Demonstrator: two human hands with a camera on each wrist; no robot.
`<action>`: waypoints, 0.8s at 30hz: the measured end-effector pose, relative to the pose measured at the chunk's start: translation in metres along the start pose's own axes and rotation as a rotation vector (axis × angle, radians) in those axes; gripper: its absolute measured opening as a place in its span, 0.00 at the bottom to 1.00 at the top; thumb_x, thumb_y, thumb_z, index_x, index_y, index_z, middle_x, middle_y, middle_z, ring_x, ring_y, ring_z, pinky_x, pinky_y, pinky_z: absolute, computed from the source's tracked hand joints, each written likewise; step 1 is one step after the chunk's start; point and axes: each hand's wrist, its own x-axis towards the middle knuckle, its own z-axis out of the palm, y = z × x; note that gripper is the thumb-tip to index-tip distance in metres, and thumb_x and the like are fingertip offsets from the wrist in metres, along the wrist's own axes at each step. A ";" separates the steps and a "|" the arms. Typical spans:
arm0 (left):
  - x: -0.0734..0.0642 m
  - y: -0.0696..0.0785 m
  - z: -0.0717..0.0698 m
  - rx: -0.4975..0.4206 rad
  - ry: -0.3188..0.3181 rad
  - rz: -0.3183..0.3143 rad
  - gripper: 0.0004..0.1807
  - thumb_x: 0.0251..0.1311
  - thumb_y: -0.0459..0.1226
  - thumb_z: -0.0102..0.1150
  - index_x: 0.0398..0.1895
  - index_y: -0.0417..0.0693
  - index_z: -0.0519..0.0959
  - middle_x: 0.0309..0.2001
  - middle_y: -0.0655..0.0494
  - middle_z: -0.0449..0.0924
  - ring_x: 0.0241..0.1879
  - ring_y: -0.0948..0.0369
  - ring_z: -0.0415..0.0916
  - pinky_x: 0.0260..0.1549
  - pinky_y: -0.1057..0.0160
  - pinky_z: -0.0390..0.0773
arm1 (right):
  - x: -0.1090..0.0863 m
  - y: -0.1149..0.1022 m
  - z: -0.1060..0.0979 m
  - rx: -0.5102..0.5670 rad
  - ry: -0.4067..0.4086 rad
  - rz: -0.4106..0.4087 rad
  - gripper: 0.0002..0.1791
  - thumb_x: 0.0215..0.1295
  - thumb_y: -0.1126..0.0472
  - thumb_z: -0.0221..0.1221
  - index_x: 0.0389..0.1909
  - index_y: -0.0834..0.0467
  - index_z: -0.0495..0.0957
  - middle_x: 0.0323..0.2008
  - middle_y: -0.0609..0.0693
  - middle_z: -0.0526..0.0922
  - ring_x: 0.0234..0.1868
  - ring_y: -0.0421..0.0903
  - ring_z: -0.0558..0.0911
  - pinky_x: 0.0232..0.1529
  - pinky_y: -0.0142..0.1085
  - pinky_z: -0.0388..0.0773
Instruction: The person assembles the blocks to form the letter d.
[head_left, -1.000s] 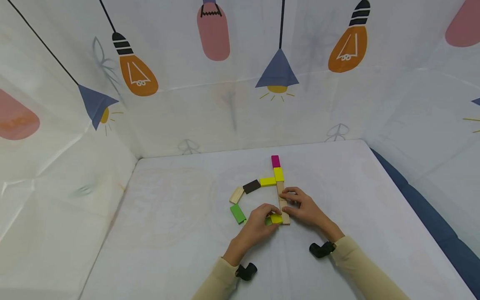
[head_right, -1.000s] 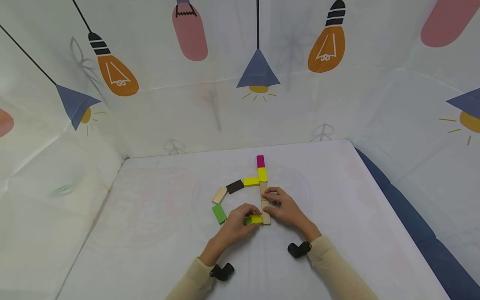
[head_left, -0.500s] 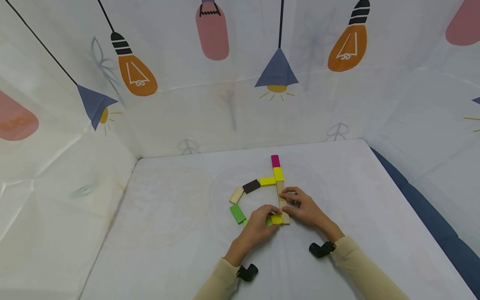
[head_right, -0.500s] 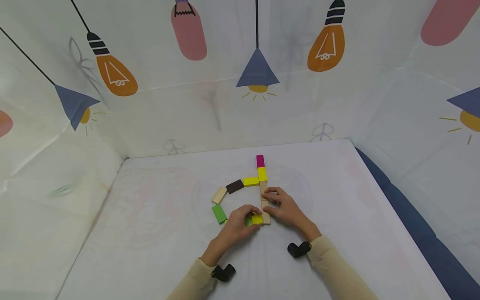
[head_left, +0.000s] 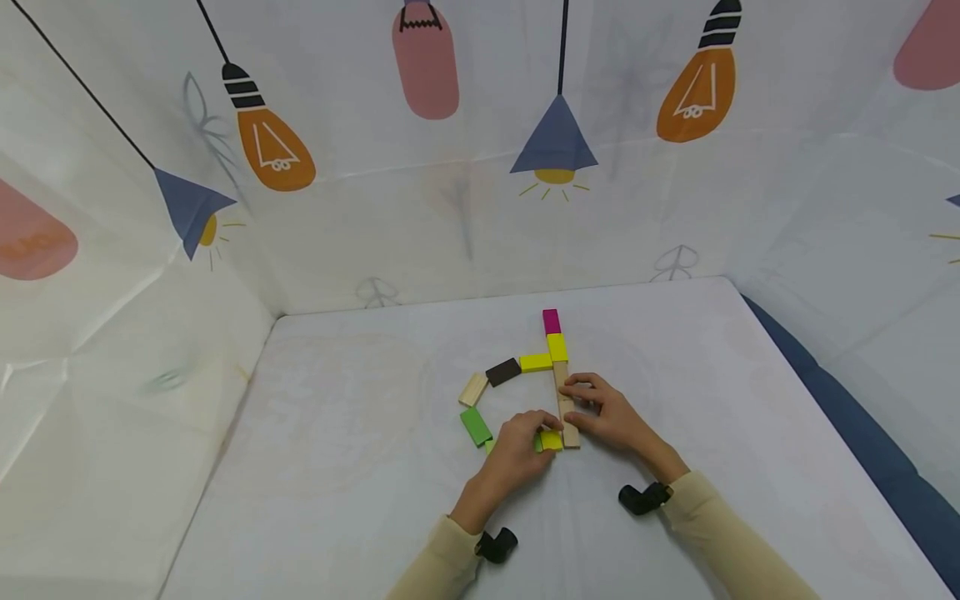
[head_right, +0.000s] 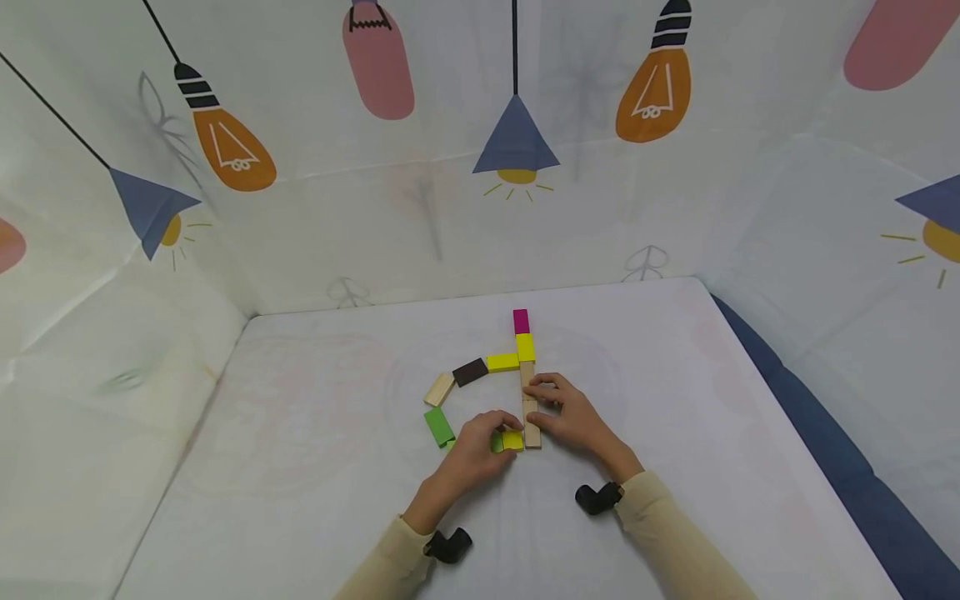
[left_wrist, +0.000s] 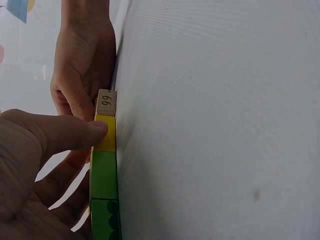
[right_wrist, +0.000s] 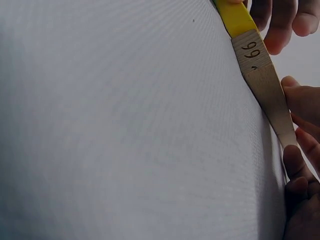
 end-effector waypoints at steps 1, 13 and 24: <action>0.000 0.000 -0.001 0.013 -0.001 0.004 0.19 0.58 0.31 0.73 0.52 0.49 0.82 0.51 0.57 0.85 0.51 0.61 0.80 0.55 0.63 0.79 | 0.000 0.000 0.000 0.002 -0.002 0.001 0.23 0.63 0.59 0.71 0.59 0.59 0.84 0.60 0.55 0.78 0.49 0.47 0.77 0.51 0.38 0.79; -0.028 -0.023 -0.038 -0.014 0.078 -0.058 0.19 0.59 0.31 0.71 0.54 0.50 0.83 0.57 0.53 0.82 0.59 0.54 0.76 0.59 0.50 0.77 | 0.003 0.000 -0.002 -0.026 -0.019 0.027 0.24 0.64 0.56 0.70 0.60 0.58 0.83 0.61 0.54 0.77 0.54 0.49 0.79 0.56 0.44 0.80; -0.044 -0.041 -0.057 0.046 0.137 -0.120 0.19 0.55 0.29 0.74 0.51 0.48 0.84 0.53 0.50 0.81 0.53 0.53 0.75 0.52 0.51 0.78 | 0.002 -0.001 -0.002 -0.023 -0.034 0.042 0.25 0.65 0.56 0.70 0.61 0.58 0.83 0.62 0.55 0.77 0.54 0.49 0.78 0.55 0.42 0.80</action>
